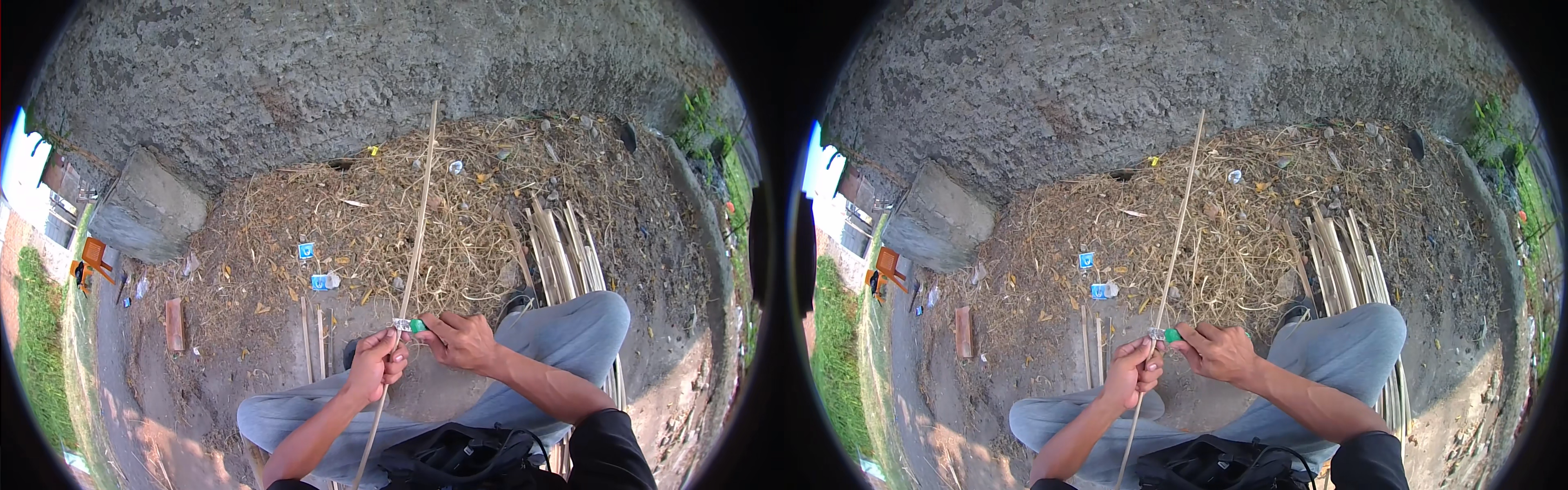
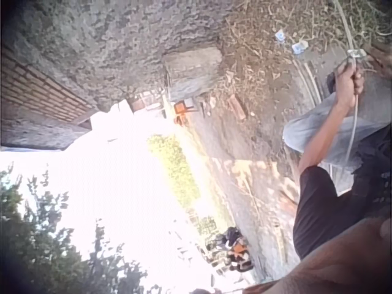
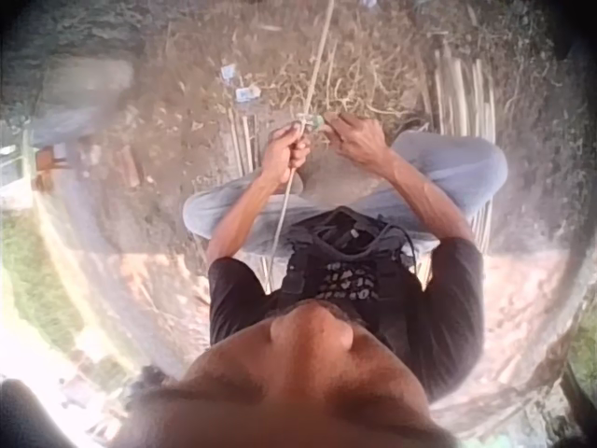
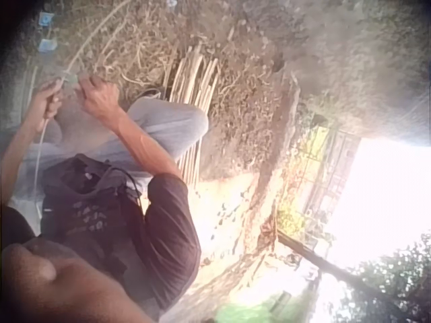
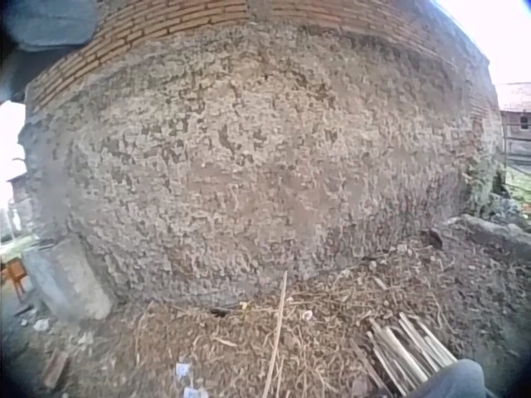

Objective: The person picks up a thin bamboo strip and uses a small green-handled knife to shave along its length while holding it between their fingers.

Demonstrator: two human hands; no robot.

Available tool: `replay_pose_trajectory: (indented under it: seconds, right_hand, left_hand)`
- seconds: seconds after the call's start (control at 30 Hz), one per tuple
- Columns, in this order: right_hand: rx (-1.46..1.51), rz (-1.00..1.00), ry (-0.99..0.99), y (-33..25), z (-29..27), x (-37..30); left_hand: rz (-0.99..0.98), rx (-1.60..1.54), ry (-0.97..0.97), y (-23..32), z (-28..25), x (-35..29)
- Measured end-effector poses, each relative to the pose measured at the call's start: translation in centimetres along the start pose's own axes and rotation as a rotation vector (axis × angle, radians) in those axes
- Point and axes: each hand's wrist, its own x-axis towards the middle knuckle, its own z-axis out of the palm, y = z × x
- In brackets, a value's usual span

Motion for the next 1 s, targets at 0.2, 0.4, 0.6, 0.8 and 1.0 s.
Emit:
replay_pose_trajectory:
  seconds: [0.2, 0.4, 0.6, 0.8, 1.0]
  right_hand:
    - [-0.008, 0.056, 0.025, 0.7, -0.3, 0.9]
    - [-0.014, 0.061, 0.042, 1.1, -0.2, 1.2]
    - [-0.009, 0.068, 0.049, 1.4, 0.1, 1.0]
    - [0.002, 0.065, 0.057, 1.4, 0.1, 1.2]
    - [0.019, 0.132, -0.013, 1.0, -0.4, 1.3]
  left_hand:
    - [-0.008, 0.007, 0.034, -0.1, 0.6, 0.1]
    - [0.043, 0.118, 0.057, 0.7, 1.3, 0.3]
    - [0.12, 0.282, 0.194, 0.0, 2.3, 0.1]
    - [-0.02, 0.063, 0.075, 0.7, 1.7, 0.0]
    - [0.025, 0.145, 0.146, 0.5, 2.4, -0.2]
